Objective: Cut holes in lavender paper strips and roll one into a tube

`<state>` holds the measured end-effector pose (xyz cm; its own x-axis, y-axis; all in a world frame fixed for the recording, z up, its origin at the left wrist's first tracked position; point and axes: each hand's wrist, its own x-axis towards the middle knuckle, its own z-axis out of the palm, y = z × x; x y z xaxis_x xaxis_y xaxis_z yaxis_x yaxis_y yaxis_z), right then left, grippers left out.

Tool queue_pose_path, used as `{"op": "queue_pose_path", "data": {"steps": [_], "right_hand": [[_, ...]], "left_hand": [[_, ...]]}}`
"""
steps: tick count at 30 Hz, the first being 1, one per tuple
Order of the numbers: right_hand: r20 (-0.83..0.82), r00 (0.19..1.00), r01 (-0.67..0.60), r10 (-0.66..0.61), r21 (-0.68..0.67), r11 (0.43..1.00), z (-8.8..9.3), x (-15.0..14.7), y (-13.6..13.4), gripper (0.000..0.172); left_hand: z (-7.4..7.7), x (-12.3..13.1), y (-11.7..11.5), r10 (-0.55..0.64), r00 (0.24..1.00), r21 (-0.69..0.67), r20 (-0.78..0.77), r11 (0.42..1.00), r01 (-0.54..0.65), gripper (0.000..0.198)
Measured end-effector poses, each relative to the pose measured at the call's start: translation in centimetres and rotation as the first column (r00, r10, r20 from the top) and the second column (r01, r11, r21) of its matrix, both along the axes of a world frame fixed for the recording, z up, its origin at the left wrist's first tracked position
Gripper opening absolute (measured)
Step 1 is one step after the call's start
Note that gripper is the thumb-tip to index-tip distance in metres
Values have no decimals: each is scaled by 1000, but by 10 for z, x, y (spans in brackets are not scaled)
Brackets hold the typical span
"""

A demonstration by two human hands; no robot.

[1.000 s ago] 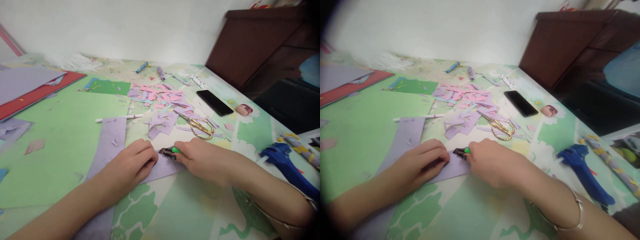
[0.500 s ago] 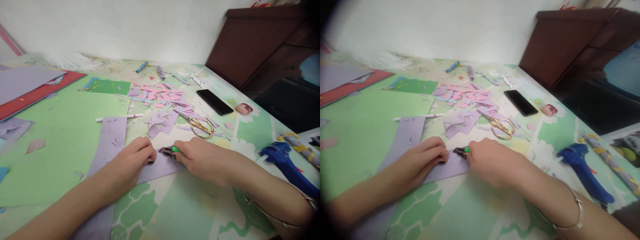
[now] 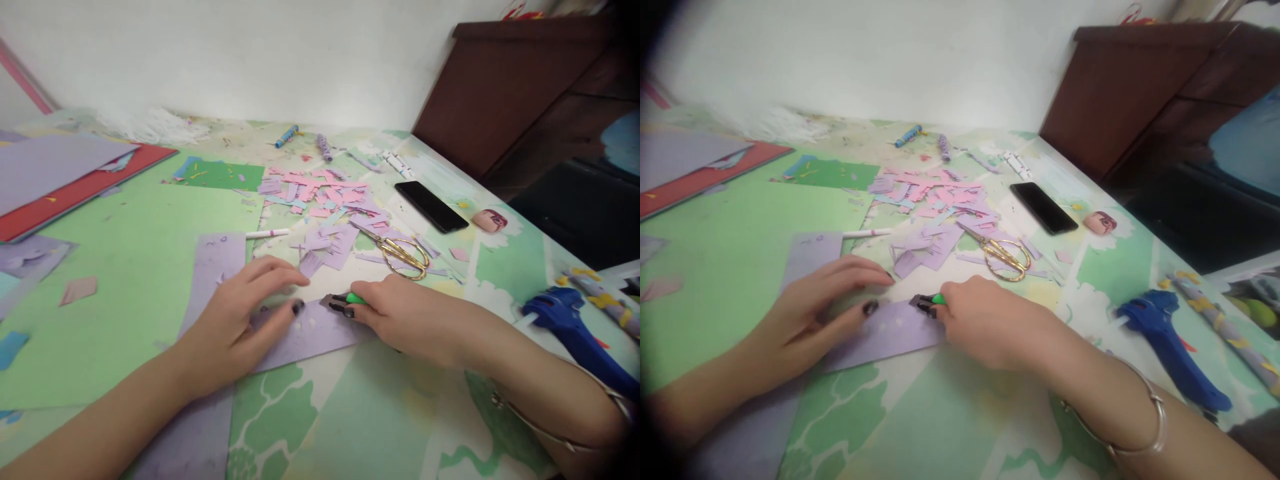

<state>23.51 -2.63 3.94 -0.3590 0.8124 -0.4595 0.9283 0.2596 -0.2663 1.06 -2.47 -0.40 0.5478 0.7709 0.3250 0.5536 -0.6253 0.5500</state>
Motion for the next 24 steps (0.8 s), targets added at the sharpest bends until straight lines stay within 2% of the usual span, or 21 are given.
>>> {"op": "queue_pose_path", "data": {"steps": [3,5,8,11,13,15,17,19,21,24], "right_hand": [[-104,990,78,-92,-137,988,1,3,6,27],[-197,966,111,-166,-263,959,-2,7,11,26],[-374,877,121,-303,-438,891,-10,12,20,27],[-557,679,152,-478,-530,834,-19,14,27,32],[-615,563,139,-552,-588,797,-23,14,29,33],[-616,487,110,-619,-660,743,-26,15,31,33],[-602,431,111,-672,-704,701,-25,16,31,34],[-620,368,106,-693,-712,694,-23,17,32,36],[-660,333,101,-674,-685,721,-19,16,33,40],[-708,395,87,-585,-605,792,-16,14,33,40]], "left_hand": [[6,-1,-6,-207,970,-25,-127,978,206,47],[7,-2,-8,-227,951,-6,-209,973,231,48],[5,-3,-9,-178,960,69,-217,978,196,33],[0,-2,-10,-129,979,169,-158,973,155,22],[-4,-1,-10,-62,995,203,-80,976,77,18],[-7,-1,-10,23,999,196,41,980,-31,17],[-9,-2,-9,81,991,133,107,986,-95,19],[-7,-4,-7,134,980,25,144,990,-139,15],[-3,-5,-4,212,960,-115,183,975,-193,9],[5,-5,-1,357,902,-342,242,902,-265,9]]}}
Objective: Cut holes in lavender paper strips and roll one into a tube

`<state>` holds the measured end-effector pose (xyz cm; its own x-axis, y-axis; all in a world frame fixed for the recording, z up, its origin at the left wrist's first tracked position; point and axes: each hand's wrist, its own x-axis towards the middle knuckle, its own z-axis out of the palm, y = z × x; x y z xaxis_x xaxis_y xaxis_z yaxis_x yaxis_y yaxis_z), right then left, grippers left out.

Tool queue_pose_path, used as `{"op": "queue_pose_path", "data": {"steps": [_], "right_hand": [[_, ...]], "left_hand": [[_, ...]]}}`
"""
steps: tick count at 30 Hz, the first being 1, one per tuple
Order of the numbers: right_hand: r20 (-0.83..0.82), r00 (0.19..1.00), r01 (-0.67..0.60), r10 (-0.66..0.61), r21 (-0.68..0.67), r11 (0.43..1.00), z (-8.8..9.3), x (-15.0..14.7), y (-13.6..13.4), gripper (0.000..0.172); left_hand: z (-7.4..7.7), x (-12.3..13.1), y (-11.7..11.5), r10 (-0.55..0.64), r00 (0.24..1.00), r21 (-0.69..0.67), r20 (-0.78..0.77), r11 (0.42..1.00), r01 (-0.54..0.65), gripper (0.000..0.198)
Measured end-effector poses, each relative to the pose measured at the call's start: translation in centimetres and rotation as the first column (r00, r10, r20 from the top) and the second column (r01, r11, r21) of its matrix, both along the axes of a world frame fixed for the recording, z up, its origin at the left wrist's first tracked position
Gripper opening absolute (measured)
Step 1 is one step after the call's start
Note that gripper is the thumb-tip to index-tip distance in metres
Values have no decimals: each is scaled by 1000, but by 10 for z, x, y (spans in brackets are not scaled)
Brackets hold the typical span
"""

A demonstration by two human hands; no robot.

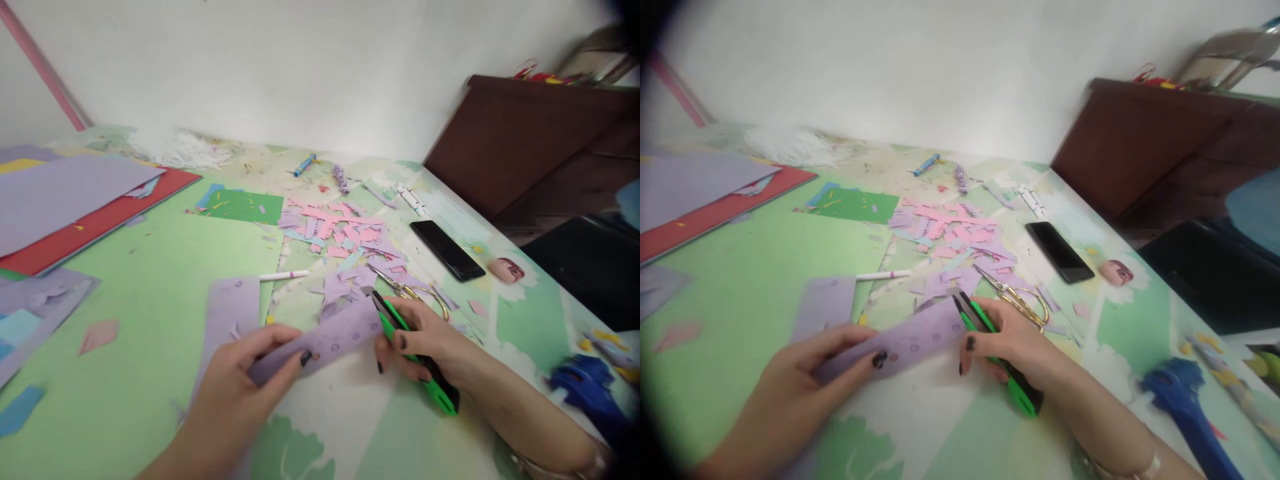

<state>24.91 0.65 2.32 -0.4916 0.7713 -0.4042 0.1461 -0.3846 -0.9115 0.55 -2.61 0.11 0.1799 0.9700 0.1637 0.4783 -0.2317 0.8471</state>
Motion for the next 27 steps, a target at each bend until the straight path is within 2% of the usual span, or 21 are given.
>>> {"op": "queue_pose_path", "data": {"steps": [2,5,13,15,19,22,24,27], "right_hand": [[49,999,-1,-2,63,998,-1,-2,-2,31],[-11,997,79,-78,156,985,-6,-5,-6,24],[-82,981,188,-174,224,956,-10,-9,-11,18],[-96,968,248,-233,203,947,-10,-9,-11,18],[-141,945,312,-294,136,940,-9,-8,-14,17],[-137,909,401,-393,38,915,-10,-7,-14,18],[-121,893,431,-433,-49,901,-13,-7,-13,21],[-100,882,450,-460,-109,886,-17,-5,-15,23]], "left_hand": [[4,1,0,8,996,-85,84,996,-1,10],[5,3,-1,63,972,-204,228,979,-16,13],[-4,3,-3,153,883,-283,445,959,-24,28],[-4,1,-2,151,857,-309,492,951,10,27],[-2,-3,-3,153,858,-331,490,943,21,25],[-3,-4,-5,198,826,-399,528,916,35,26],[-6,-5,-8,190,823,-439,535,895,79,23],[-9,-7,-11,167,821,-452,547,883,122,21]]}}
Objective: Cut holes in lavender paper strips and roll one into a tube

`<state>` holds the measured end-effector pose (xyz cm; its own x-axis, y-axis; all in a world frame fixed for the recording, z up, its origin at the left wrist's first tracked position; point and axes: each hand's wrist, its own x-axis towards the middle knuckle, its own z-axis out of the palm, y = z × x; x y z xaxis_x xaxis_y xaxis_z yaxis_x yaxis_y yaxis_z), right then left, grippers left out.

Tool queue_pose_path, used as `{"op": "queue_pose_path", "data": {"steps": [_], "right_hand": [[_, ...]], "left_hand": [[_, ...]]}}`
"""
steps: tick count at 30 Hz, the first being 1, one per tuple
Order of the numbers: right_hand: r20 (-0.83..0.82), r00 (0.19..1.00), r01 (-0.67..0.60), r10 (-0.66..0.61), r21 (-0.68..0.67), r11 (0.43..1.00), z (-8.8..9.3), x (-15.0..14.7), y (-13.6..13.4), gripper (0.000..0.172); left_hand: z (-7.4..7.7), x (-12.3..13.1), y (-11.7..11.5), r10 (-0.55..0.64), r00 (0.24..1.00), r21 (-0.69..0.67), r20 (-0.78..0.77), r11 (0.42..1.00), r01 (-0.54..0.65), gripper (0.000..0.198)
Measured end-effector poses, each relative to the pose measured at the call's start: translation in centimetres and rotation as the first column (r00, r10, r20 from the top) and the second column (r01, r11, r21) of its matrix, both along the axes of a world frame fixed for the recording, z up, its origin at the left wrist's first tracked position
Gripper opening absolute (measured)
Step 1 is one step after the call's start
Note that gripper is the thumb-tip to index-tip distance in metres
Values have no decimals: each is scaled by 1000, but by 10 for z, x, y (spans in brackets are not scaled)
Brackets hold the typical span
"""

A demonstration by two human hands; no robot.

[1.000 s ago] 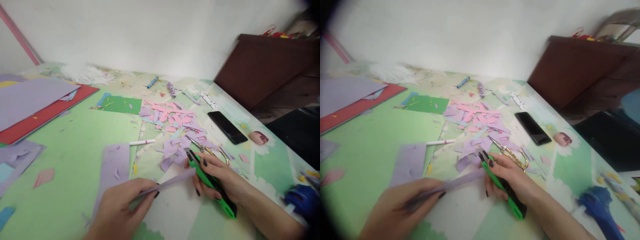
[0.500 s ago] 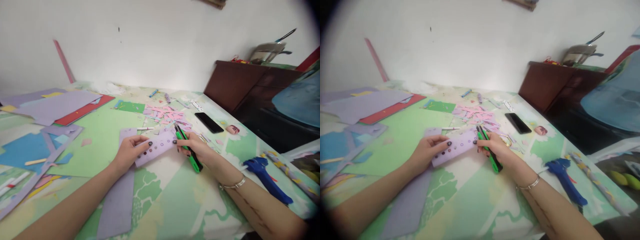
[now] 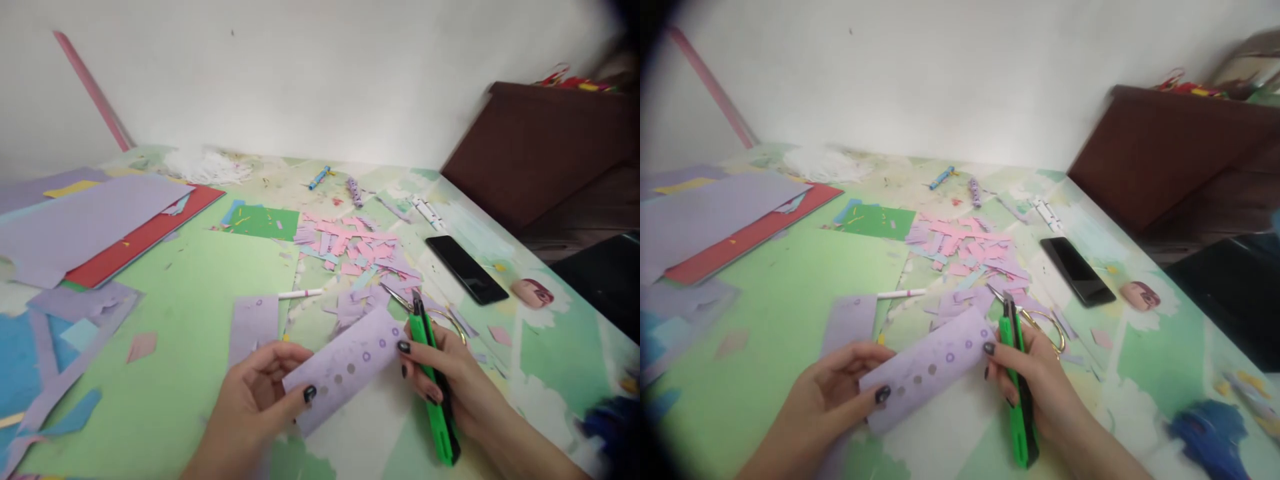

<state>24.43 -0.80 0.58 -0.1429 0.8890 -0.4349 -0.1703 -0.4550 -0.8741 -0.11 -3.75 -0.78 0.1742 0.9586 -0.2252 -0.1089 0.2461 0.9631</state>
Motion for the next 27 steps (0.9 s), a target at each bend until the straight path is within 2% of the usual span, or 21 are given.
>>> {"op": "queue_pose_path", "data": {"steps": [3,7,11,13,15,16,17,19,20,22,24,25,27], "right_hand": [[-6,1000,-24,24,-3,1000,0,1,-1,24],[18,997,-72,70,81,994,6,1,1,20],[60,982,-185,177,188,965,3,2,2,19],[70,970,-244,234,225,943,1,2,2,19],[112,960,-279,258,267,922,0,-1,-1,18],[129,968,-243,214,297,923,1,-3,-2,24],[141,975,-207,170,315,926,2,-4,-3,38],[160,977,-192,142,362,912,4,-5,-3,59],[148,979,-188,142,378,906,5,-4,-2,60],[107,983,-177,147,380,908,7,0,2,46],[31,989,-145,143,360,922,9,5,5,31],[-21,990,-124,140,352,928,11,8,6,30],[-159,971,-110,180,372,922,16,13,5,41]], "left_hand": [[2,0,0,13,1000,15,3,1000,-13,22],[10,3,4,51,998,35,-37,998,-50,24],[10,5,7,169,985,101,-22,981,-166,35],[8,5,8,167,984,126,-57,979,-159,38],[5,3,11,213,966,202,-150,963,-181,27],[4,2,12,245,945,257,-214,948,-188,20],[2,1,14,272,926,311,-263,932,-186,15],[1,0,17,270,901,382,-339,915,-131,12],[0,0,18,245,888,411,-390,909,-70,11],[1,1,19,180,832,452,-525,887,94,11],[1,4,20,96,745,440,-660,853,281,15],[1,5,19,54,700,419,-713,832,362,17],[1,8,18,-3,632,380,-775,797,469,24]]}}
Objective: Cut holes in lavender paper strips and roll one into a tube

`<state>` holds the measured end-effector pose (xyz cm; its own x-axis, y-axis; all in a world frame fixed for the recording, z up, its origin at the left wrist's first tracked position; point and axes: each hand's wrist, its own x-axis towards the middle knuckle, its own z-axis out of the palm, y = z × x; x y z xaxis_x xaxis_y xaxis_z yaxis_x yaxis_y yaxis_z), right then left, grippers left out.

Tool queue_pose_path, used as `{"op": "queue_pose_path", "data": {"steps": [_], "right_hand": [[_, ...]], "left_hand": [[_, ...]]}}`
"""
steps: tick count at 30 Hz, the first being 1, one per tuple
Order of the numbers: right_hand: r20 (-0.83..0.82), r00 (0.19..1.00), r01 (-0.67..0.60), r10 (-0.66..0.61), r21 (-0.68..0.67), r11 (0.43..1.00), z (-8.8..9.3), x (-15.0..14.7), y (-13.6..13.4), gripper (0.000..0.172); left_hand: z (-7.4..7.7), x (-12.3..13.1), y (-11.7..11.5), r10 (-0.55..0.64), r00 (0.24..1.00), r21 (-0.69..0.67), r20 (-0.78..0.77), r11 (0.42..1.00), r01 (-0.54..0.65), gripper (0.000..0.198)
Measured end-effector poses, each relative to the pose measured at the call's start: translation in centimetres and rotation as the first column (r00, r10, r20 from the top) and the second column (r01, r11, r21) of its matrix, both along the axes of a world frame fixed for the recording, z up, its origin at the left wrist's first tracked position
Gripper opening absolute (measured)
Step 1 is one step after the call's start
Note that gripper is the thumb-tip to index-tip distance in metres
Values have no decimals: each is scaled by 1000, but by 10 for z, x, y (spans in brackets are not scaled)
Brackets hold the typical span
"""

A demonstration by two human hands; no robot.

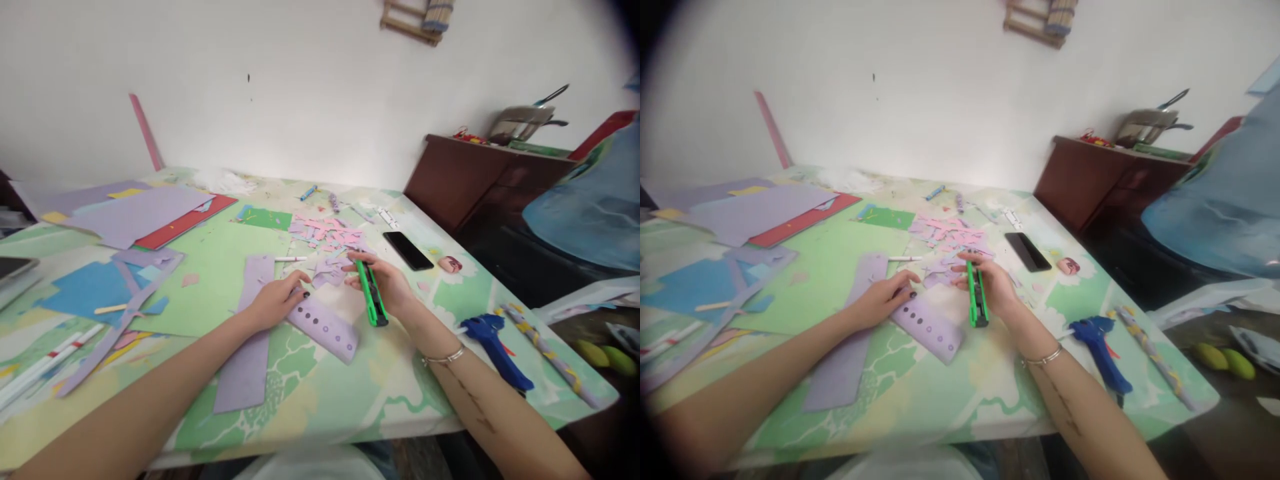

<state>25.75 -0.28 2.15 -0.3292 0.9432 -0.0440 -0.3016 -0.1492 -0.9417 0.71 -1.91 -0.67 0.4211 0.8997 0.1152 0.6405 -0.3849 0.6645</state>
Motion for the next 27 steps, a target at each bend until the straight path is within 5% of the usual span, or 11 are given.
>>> {"op": "queue_pose_path", "data": {"steps": [3,7,15,23,27], "right_hand": [[-116,987,-95,106,100,990,10,4,-4,62],[-49,992,-109,118,154,982,12,1,-9,70],[50,998,21,-27,124,992,-24,-9,-3,33],[73,997,29,-40,141,990,-28,-14,-5,43],[99,980,161,-174,124,979,-27,-18,-7,25]], "left_hand": [[-1,1,-2,-52,998,21,47,998,51,33],[-2,-4,-4,-58,982,3,181,998,59,40],[-3,-5,-3,-110,961,18,253,994,109,30],[-13,-6,4,-121,987,272,104,958,89,33],[-3,10,-31,-124,992,563,-9,820,107,24]]}}
